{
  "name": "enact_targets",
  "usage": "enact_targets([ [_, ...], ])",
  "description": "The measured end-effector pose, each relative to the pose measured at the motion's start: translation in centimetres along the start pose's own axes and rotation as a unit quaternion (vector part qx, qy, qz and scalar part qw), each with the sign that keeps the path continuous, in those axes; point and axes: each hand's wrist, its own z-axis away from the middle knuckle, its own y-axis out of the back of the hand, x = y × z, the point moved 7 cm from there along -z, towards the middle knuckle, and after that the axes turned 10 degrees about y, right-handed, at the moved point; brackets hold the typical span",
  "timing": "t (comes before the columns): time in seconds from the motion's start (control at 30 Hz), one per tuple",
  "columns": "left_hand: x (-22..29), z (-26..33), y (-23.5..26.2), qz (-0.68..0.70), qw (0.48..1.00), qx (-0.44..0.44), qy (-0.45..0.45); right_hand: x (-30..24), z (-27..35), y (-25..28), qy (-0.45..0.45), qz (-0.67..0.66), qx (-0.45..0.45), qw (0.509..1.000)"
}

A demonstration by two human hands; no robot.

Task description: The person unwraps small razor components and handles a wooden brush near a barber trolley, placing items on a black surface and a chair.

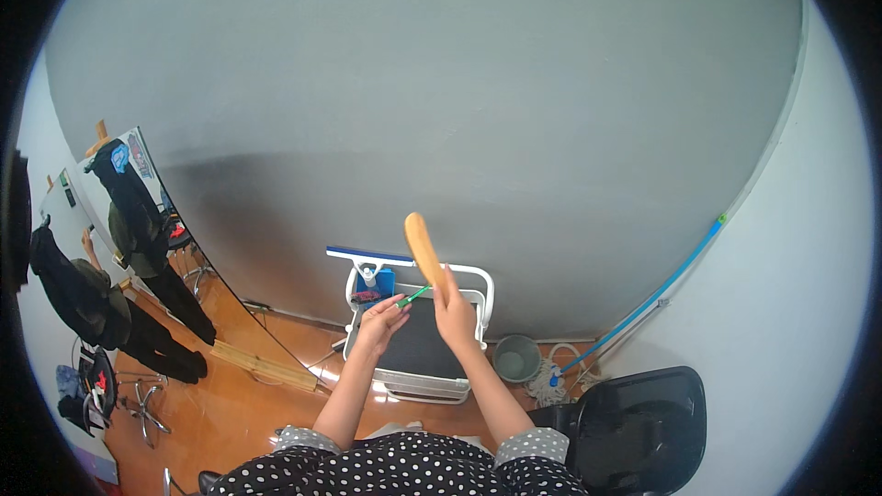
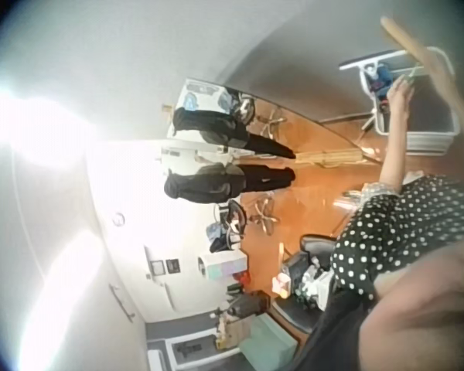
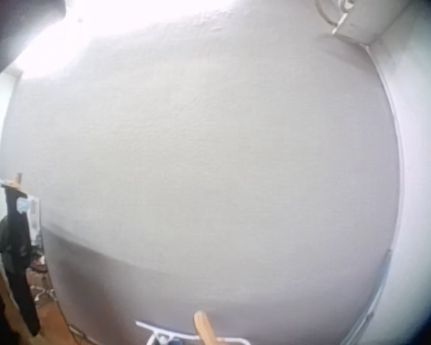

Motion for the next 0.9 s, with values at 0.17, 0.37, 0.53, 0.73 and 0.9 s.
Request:
enact_targets([
  [0.17, 1.1, -2.1, 2.8, 0.011, 0.997, 0.052, -0.052, -2.5, 2.9, -2.3, 0.163, 0.012, -0.119, 0.979],
  [0.37, 1.4, -2.4, 2.5, 0.041, 0.997, 0.053, -0.040, 0.7, 1.9, -2.1, 0.029, 0.025, -0.015, 0.999],
  [0.53, 2.1, -3.1, 3.6, 0.016, 0.994, 0.043, -0.095, -1.8, 1.9, -4.4, 0.122, 0.023, -0.117, 0.985],
  [0.73, 4.5, -0.9, 1.3, -0.122, 0.978, 0.020, -0.167, 5.1, -1.0, -5.3, -0.201, -0.293, 0.005, 0.935],
  [0.9, 5.1, 0.0, -1.0, -0.243, 0.940, -0.055, -0.234, 2.7, -1.0, -6.8, -0.277, -0.527, -0.080, 0.799],
])
